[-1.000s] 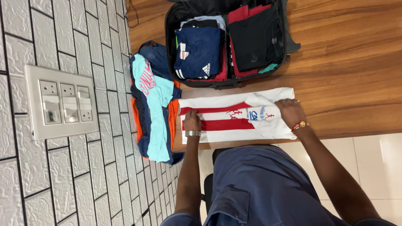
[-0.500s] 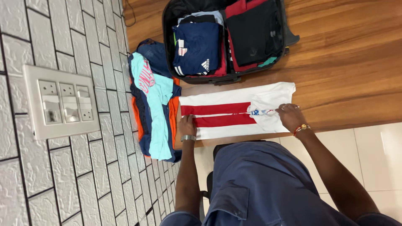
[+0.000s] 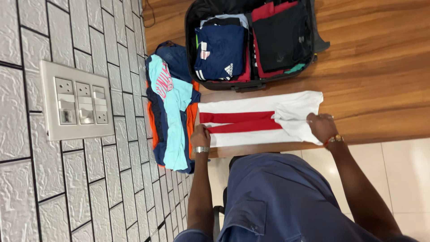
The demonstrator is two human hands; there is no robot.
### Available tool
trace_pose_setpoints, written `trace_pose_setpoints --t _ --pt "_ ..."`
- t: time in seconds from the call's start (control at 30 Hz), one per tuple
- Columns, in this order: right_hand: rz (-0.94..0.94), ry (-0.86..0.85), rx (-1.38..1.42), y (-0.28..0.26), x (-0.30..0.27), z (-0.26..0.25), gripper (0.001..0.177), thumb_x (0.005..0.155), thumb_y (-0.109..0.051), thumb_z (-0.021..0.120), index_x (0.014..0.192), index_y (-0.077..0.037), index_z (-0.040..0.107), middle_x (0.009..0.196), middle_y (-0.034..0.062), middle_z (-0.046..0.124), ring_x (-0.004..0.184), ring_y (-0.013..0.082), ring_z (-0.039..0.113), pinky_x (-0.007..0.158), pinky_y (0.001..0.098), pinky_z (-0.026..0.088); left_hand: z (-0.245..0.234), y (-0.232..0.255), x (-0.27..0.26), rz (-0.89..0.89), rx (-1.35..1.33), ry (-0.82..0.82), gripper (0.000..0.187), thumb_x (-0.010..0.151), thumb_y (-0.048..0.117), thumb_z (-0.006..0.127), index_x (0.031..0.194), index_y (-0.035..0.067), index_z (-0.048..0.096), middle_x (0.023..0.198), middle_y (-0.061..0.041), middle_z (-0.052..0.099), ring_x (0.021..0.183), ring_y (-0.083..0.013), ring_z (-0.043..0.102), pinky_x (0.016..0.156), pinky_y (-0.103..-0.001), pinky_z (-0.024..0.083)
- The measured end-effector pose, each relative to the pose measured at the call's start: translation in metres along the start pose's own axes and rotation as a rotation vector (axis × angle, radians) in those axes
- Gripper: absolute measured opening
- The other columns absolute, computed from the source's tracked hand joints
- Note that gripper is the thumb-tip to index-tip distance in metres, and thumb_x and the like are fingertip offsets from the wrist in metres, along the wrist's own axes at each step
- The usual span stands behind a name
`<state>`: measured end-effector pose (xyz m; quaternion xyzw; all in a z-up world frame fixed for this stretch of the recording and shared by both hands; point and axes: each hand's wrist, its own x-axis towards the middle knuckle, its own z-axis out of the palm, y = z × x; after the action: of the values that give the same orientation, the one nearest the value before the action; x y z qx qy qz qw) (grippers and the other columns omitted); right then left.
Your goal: The person folds several shirts and a pair of pants and places them into an open suitcase on a table.
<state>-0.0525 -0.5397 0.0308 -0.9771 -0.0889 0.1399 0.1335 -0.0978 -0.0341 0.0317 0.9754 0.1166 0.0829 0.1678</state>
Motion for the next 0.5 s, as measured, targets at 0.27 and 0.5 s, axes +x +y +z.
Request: trace_pose_setpoints --t 0.27,0.5 --pt "0.024 0.349 0.035 -0.001 -0.008 0.02 0.036 0.088 -0.022 0.07 0.121 -0.008 0.067 0.123 0.0177 0.071 0.119 0.0374 0.062 0.104 0.0536 0.047 0.022 -0.002 0.004 -0.16 -0.024 0.189 0.026 0.088 0.008 0.068 0.114 0.003 0.066 0.117 -0.02 0.064 0.1 -0.0393 0.064 0.082 -0.046 0.055" --pt "0.561 0.239 0.402 0.0 -0.029 0.036 0.056 0.093 -0.036 0.077 0.125 0.007 0.061 0.114 0.0295 0.067 0.109 0.0423 0.062 0.091 0.0515 0.052 0.041 -0.02 -0.023 -0.514 -0.08 0.069 0.028 0.089 0.014 0.068 0.115 0.004 0.071 0.111 -0.019 0.067 0.099 -0.0376 0.065 0.083 -0.047 0.054"
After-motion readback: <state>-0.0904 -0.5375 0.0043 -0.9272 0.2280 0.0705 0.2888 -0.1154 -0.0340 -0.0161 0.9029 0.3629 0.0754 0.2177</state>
